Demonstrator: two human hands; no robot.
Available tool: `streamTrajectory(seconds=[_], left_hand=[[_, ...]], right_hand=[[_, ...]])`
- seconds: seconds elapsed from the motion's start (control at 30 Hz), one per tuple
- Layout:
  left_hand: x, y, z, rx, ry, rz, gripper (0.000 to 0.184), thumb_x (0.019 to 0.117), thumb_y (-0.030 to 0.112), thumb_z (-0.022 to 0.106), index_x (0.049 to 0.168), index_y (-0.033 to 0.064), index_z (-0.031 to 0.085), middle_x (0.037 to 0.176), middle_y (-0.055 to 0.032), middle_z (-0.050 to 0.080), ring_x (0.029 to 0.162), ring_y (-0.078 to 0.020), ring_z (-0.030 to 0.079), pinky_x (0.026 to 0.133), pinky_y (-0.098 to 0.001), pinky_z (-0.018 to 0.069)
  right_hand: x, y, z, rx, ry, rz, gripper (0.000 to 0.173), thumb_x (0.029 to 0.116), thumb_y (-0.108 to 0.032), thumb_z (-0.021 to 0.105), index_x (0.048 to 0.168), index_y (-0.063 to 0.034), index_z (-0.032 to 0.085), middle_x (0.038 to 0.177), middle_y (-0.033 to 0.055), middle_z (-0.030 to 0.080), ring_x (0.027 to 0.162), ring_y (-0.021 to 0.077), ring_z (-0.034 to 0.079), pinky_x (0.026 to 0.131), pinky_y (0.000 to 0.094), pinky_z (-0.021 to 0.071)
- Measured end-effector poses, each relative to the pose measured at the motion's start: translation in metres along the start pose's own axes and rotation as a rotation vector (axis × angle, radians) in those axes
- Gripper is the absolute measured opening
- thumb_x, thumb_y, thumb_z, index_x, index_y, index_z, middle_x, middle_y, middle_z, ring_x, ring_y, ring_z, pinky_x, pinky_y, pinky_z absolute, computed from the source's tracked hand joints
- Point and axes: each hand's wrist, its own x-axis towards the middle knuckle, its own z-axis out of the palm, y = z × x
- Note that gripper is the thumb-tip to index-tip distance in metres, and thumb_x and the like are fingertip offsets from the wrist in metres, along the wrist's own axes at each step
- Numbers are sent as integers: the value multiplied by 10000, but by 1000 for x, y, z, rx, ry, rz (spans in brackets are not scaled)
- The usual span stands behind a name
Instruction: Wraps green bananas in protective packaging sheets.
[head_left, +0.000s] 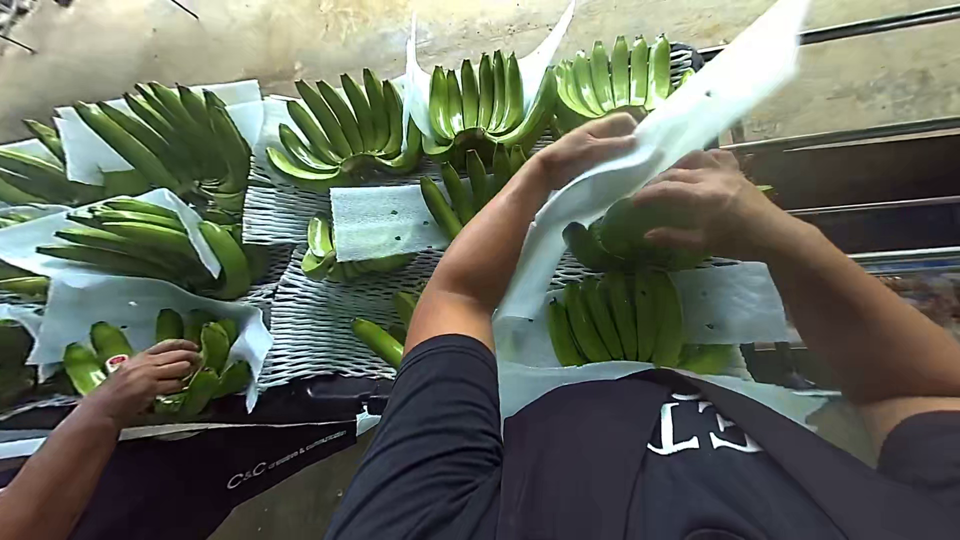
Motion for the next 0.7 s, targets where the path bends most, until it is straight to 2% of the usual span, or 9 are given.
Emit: streamTrajectory(seconds=[0.07, 0.13, 0.2, 0.27, 0.33, 0.43, 0.57, 0.63, 0.7], left_hand=[[18, -6, 19, -152, -135, 25, 143, 1055, 104, 419, 1073, 78, 559, 877, 40, 635, 783, -23, 624, 736, -225, 548], [28, -18, 30, -260, -190, 58, 185, 1060, 140, 353, 1063, 121, 537, 887, 52, 649, 806, -16, 627, 745, -206, 537], [26, -25, 29, -225, -182, 65, 292, 1065, 298, 340, 1195, 120, 532, 1005, 61, 654, 912, -2, 623, 820, -198, 530], [18, -29, 30, -273, -176, 10, 521, 1052, 473, 363, 1380, 85, 477, 1173, 37, 663, 1050, -11, 626, 920, -214, 530], [12, -28, 35, -388, -179, -104, 598, 1057, 483, 249, 1475, 91, 419, 1230, 24, 668, 1082, -20, 636, 935, -219, 541], [8, -23, 50, -432, 27, -334, 490, 1129, 345, 156, 1055, 162, 605, 816, 69, 691, 746, 19, 655, 675, -180, 560], [-5, -40, 35, -255, 324, -407, 356, 1126, 280, 365, 1180, 42, 624, 915, -2, 657, 797, -26, 616, 746, -230, 542], [-22, -42, 23, -297, 480, -421, 438, 1123, 393, 333, 1201, 82, 632, 954, 5, 679, 843, -22, 635, 777, -231, 550], [-48, -60, 7, -490, 448, -344, 591, 1101, 532, 201, 1281, 136, 601, 1075, -5, 708, 989, -63, 673, 877, -277, 570]], right_hand=[[-10, 7, -6, 90, 77, 39, 359, 906, -344, 718, 1193, -131, 737, 1223, 75, 715, 1181, 296, 628, 1009, 570, 444], [-25, 19, -20, 297, 268, 235, 356, 913, -188, 704, 1202, 20, 677, 1299, 176, 643, 1211, 241, 617, 1048, 421, 511], [-41, 40, -27, 473, 556, 506, 556, 892, -121, 695, 1362, 77, 472, 1435, 189, 503, 1218, 178, 597, 964, 307, 560], [-56, 69, -23, 693, 738, 654, 916, 831, -70, 715, 1556, -18, 157, 1520, 119, 382, 1260, 141, 554, 951, 272, 552], [-65, 84, -12, 1061, 769, 692, 1039, 880, 9, 666, 1609, -160, -54, 1488, 73, 432, 1273, 161, 573, 1001, 352, 557], [-69, 87, 1, 1230, 736, 697, 645, 944, 42, 579, 1494, -151, 302, 1143, 1, 663, 989, 122, 694, 896, 322, 597], [-85, 73, 6, 857, 774, 730, 323, 830, 68, 746, 1088, -85, 625, 964, -72, 706, 888, 30, 691, 845, 259, 609], [-96, 64, 4, 619, 724, 719, 271, 833, 15, 770, 1081, -21, 668, 1005, -28, 722, 931, 9, 683, 892, 241, 586], [-98, 52, -2, 364, 564, 768, 250, 889, -50, 750, 1110, 42, 680, 1052, 90, 717, 971, 54, 674, 933, 273, 553]])
